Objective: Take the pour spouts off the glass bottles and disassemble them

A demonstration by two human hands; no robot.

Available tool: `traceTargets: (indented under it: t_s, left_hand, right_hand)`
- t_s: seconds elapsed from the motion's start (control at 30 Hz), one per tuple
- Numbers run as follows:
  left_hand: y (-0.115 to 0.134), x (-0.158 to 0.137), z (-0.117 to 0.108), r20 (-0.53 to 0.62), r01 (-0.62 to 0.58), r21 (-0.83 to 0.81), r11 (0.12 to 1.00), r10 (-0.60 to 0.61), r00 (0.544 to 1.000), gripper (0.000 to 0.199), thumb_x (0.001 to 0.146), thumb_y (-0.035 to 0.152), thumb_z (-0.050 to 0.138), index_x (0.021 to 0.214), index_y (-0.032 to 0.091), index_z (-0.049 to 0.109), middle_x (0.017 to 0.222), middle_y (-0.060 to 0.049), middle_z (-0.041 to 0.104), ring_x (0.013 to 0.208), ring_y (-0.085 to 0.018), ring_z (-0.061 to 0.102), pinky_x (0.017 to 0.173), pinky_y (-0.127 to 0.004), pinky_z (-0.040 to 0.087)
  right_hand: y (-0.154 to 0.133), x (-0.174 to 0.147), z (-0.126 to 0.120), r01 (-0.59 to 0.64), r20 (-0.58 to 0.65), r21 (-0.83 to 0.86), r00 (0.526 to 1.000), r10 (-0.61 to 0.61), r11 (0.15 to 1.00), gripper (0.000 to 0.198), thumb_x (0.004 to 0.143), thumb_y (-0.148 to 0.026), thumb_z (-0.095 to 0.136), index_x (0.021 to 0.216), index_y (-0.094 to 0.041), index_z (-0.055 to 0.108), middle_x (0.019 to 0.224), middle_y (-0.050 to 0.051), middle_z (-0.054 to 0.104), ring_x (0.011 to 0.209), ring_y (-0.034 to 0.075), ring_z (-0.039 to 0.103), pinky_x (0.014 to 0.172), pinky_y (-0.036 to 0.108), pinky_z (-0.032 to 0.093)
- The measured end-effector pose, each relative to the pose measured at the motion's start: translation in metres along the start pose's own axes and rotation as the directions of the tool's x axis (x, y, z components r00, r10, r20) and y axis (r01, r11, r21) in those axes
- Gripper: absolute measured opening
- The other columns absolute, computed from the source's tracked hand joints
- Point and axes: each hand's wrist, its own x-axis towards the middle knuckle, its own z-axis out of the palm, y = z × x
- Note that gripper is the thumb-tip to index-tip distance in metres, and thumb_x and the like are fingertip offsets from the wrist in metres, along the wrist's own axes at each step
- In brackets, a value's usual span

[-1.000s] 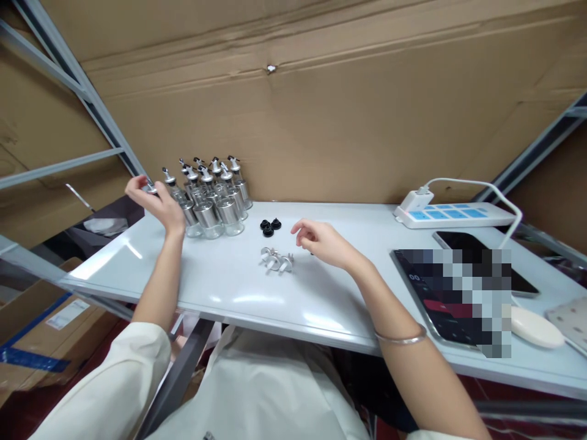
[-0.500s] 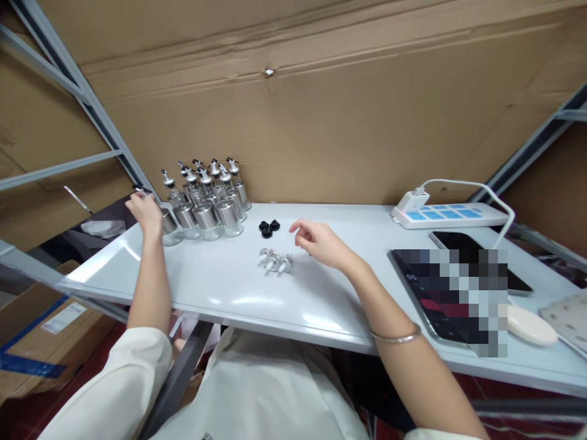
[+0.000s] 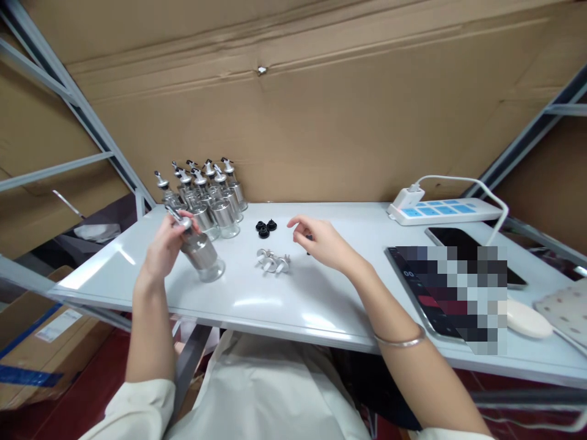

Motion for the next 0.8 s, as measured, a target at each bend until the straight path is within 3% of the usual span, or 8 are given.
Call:
traceTargets:
  t_s: [0.1,0.23,0.33,0.4,0.5,0.67,0.8]
  left_hand:
    - [0.017,-0.022,0.032,0.191,0.018,-0.110,0.994,0.004,0.982,0.024,0.078,0.032,0.046,0.100,0.023,0.047,0.086,-0.004,0.056,0.080,-0.018,0.056,0.075,-0.031,0.049]
    - [0.038,-0.045,0.075,0.401,0.066,-0.251,0.966,0.042,0.915,0.027,0.083,0.036,0.050,0.104,0.021,0.048,0.090,-0.004,0.055,0.084,-0.017,0.054,0.080,-0.031,0.046]
    - [0.048,-0.058,0.102,0.442,0.116,-0.330,0.937,0.045,0.896,0.032,0.086,0.039,0.050,0.111,0.019,0.048,0.093,-0.003,0.055,0.088,-0.016,0.053,0.082,-0.030,0.043]
    - [0.051,-0.063,0.115,0.449,0.116,-0.373,0.921,0.070,0.891,0.037,0.086,0.040,0.053,0.115,0.019,0.049,0.097,-0.003,0.057,0.090,-0.017,0.053,0.084,-0.029,0.042]
    - [0.051,-0.064,0.123,0.485,0.107,-0.374,0.921,0.095,0.870,0.037,0.085,0.042,0.056,0.113,0.017,0.053,0.102,-0.005,0.058,0.095,-0.019,0.053,0.088,-0.031,0.041]
    - [0.046,-0.061,0.122,0.521,0.128,-0.366,0.922,0.089,0.849,0.042,0.083,0.047,0.059,0.112,0.016,0.056,0.107,-0.008,0.060,0.100,-0.020,0.055,0.091,-0.031,0.042]
    - [0.043,-0.061,0.124,0.535,0.154,-0.366,0.918,0.072,0.842,0.049,0.079,0.053,0.061,0.110,0.015,0.058,0.095,-0.007,0.061,0.085,-0.017,0.056,0.077,-0.027,0.046]
  right_hand:
    - [-0.015,-0.009,-0.002,0.042,-0.055,0.010,0.998,-0.042,0.999,0.018,0.085,-0.026,0.048,0.097,-0.021,0.059,0.078,0.003,0.066,0.072,0.017,0.062,0.053,0.025,0.043]
    - [-0.040,-0.026,-0.001,0.177,-0.166,-0.005,0.970,-0.176,0.984,0.016,0.088,-0.030,0.051,0.097,-0.022,0.060,0.094,0.006,0.066,0.085,0.019,0.062,0.053,0.024,0.046]
    - [-0.056,-0.037,0.003,0.295,-0.241,0.037,0.930,-0.278,0.955,0.019,0.089,-0.029,0.052,0.106,-0.023,0.059,0.107,0.006,0.064,0.099,0.019,0.060,0.076,0.031,0.052]
    - [-0.064,-0.043,0.007,0.362,-0.291,0.073,0.899,-0.327,0.929,0.022,0.091,-0.026,0.048,0.111,-0.025,0.058,0.114,0.006,0.062,0.107,0.020,0.058,0.090,0.035,0.048]
    - [-0.070,-0.047,0.014,0.415,-0.346,0.116,0.868,-0.355,0.902,0.028,0.094,-0.023,0.039,0.114,-0.026,0.059,0.121,0.006,0.060,0.114,0.020,0.055,0.095,0.036,0.046]
    - [-0.065,-0.048,0.023,0.376,-0.317,0.312,0.907,-0.277,0.873,0.032,0.094,-0.024,0.038,0.119,-0.027,0.058,0.112,0.004,0.067,0.103,0.019,0.063,0.086,0.033,0.051]
    - [-0.059,-0.050,0.028,0.404,-0.325,0.396,0.902,-0.285,0.825,0.029,0.093,-0.028,0.040,0.106,-0.025,0.066,0.112,0.005,0.067,0.104,0.022,0.062,0.087,0.035,0.049]
